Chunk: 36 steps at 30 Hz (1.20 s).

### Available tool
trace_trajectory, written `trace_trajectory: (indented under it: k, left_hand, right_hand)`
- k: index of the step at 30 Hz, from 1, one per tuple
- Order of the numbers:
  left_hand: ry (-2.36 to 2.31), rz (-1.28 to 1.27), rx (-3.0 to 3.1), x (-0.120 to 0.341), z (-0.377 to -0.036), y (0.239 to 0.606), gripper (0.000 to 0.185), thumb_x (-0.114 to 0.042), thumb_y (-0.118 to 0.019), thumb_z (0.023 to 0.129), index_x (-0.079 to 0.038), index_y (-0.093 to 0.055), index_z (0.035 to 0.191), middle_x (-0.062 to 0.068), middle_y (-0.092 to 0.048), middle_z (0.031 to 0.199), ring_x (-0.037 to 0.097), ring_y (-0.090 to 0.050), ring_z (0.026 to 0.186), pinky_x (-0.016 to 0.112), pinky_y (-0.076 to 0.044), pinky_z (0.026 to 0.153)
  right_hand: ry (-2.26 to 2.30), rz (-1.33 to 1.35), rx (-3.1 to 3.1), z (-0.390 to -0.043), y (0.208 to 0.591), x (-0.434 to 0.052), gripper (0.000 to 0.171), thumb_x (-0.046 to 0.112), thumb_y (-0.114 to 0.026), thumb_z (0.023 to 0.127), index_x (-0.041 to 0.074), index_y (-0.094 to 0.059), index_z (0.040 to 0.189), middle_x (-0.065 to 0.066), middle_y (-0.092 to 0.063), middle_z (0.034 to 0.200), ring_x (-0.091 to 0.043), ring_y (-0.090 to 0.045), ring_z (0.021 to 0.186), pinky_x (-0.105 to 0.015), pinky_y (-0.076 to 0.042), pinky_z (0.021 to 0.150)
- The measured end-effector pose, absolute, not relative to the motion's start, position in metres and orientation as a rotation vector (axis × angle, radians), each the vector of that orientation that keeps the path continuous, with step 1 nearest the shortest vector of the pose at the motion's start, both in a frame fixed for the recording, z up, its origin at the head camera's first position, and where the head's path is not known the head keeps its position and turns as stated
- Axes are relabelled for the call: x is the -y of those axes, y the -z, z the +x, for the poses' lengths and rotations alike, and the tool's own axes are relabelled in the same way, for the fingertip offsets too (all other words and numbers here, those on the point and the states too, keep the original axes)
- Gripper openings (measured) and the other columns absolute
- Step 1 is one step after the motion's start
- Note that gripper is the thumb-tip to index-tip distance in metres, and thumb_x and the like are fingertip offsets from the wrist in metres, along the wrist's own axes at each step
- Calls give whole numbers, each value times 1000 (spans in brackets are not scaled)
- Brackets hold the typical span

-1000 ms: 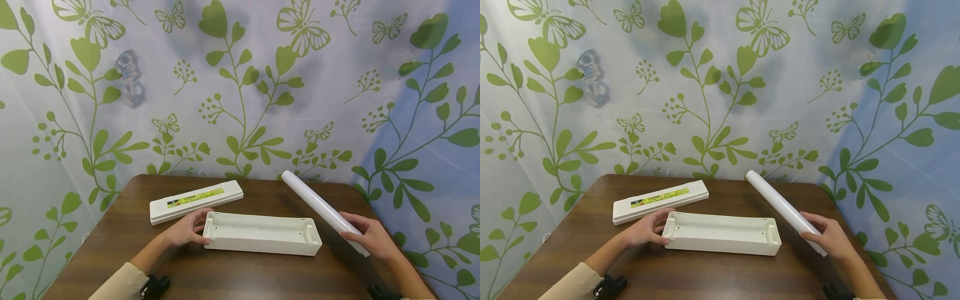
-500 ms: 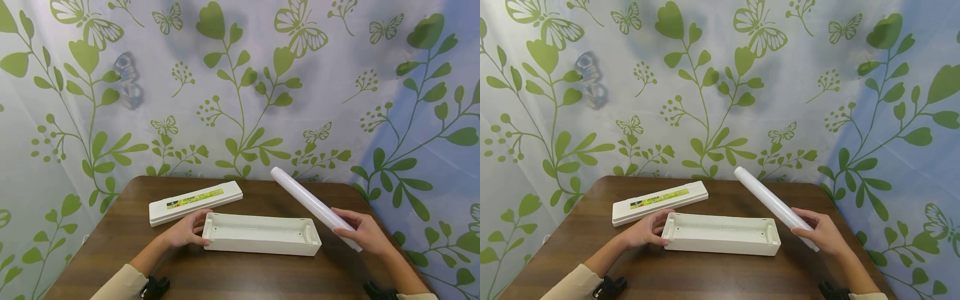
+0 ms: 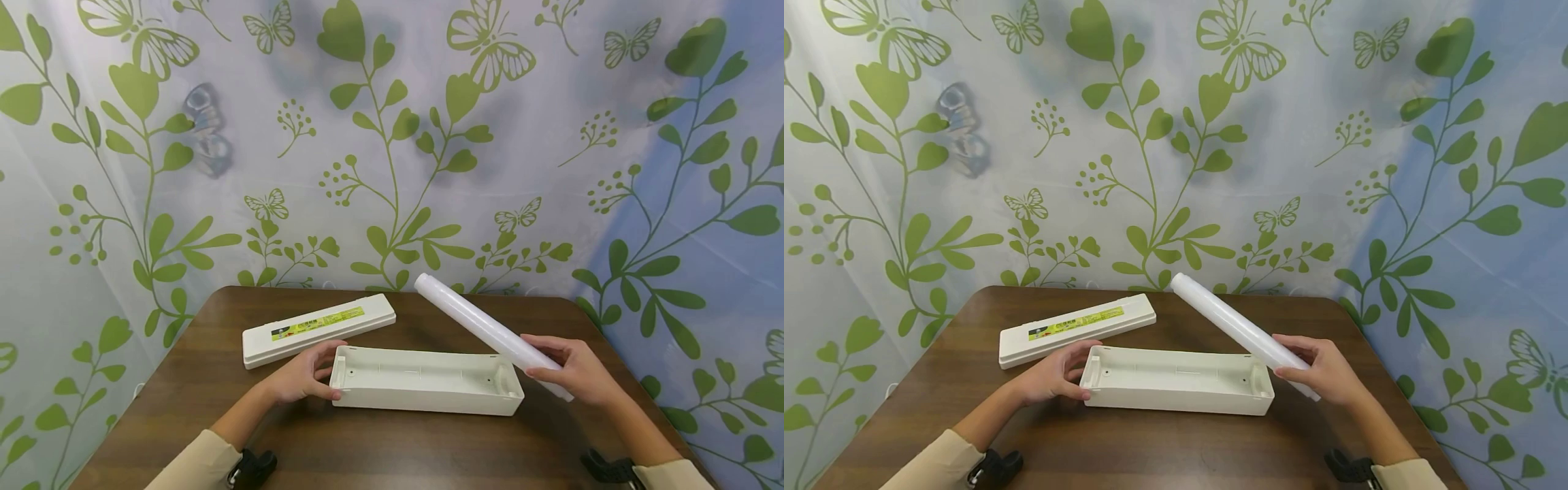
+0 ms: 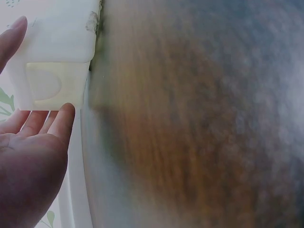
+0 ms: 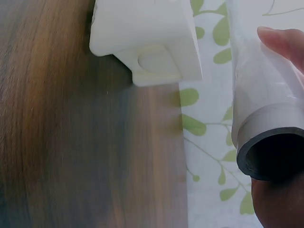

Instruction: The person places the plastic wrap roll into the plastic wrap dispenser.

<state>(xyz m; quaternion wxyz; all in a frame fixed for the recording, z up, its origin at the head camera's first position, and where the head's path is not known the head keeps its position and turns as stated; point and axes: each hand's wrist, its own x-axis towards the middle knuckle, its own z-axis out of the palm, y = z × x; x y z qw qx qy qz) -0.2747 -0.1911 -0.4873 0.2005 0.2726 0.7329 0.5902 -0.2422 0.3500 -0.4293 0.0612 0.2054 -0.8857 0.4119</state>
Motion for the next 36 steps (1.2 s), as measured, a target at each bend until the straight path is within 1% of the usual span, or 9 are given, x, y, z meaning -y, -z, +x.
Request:
trace_trajectory:
  k: [4, 9, 12, 16, 20, 24, 29, 32, 36]
  left_hand:
    - [-1628, 752, -2067, 191, -275, 486, 98, -8, -87, 80, 3, -26, 156, 22, -36, 159, 44, -31, 151, 39, -41, 117]
    - [-1623, 724, -2079, 191, -275, 485, 97, -10, -89, 79, -2, -29, 156, 18, -37, 159, 41, -33, 151, 32, -43, 115]
    - [-1632, 741, -2061, 191, -275, 486, 97, -9, -88, 79, -2, -29, 155, 19, -37, 159, 41, -34, 150, 28, -45, 113]
    - [-1644, 767, -2032, 191, -275, 487, 97, -6, -88, 79, -1, -28, 155, 23, -37, 158, 43, -34, 149, 25, -46, 112]
    - [-1647, 763, -2027, 192, -275, 487, 96, -6, -88, 79, -2, -30, 155, 22, -37, 158, 42, -35, 149, 23, -46, 110]
    - [-1650, 768, -2028, 192, -274, 486, 95, -6, -88, 78, -3, -31, 154, 22, -39, 157, 42, -36, 148, 23, -47, 110]
    - [-1652, 771, -2029, 192, -274, 488, 94, -5, -87, 80, -1, -30, 154, 23, -38, 157, 44, -35, 148, 30, -46, 112]
    - [-1652, 765, -2031, 193, -275, 489, 94, -6, -87, 81, 0, -29, 155, 24, -37, 157, 45, -34, 148, 33, -46, 114]
    - [-1654, 754, -2025, 193, -275, 490, 95, -6, -87, 80, -1, -29, 155, 24, -36, 158, 45, -33, 149, 28, -46, 112]
  right_hand:
    - [-1260, 668, 2669, -248, 430, -345, 54, 14, -86, 83, 3, -68, 132, -19, -73, 119, -6, -70, 89, -28, -59, 68]
    - [-1337, 747, 2636, -253, 429, -337, 53, 10, -86, 82, 3, -68, 131, -16, -74, 117, -8, -71, 89, -28, -60, 69]
    - [-1369, 793, 2624, -255, 429, -333, 53, 8, -86, 82, 1, -68, 131, -18, -74, 118, -8, -71, 90, -28, -60, 70]
    - [-1400, 838, 2618, -259, 428, -329, 53, 6, -85, 81, -2, -67, 131, -24, -72, 121, -7, -71, 93, -27, -60, 72]
    - [-1435, 861, 2630, -263, 428, -324, 54, 7, -86, 81, -1, -68, 131, -24, -71, 123, -8, -71, 94, -26, -60, 74]
    - [-1501, 866, 2658, -265, 427, -320, 54, 9, -87, 80, 4, -69, 130, -18, -72, 124, -12, -73, 95, -29, -61, 76]
    - [-1546, 897, 2675, -269, 427, -315, 52, 9, -86, 81, 6, -70, 130, -15, -73, 124, -14, -73, 96, -31, -62, 76]
    - [-1541, 951, 2661, -271, 428, -314, 51, 6, -86, 81, 3, -70, 129, -16, -74, 122, -13, -73, 95, -31, -62, 75]
    - [-1546, 1032, 2640, -274, 430, -312, 49, 4, -85, 81, 1, -69, 128, -19, -74, 121, -12, -74, 95, -31, -62, 74]
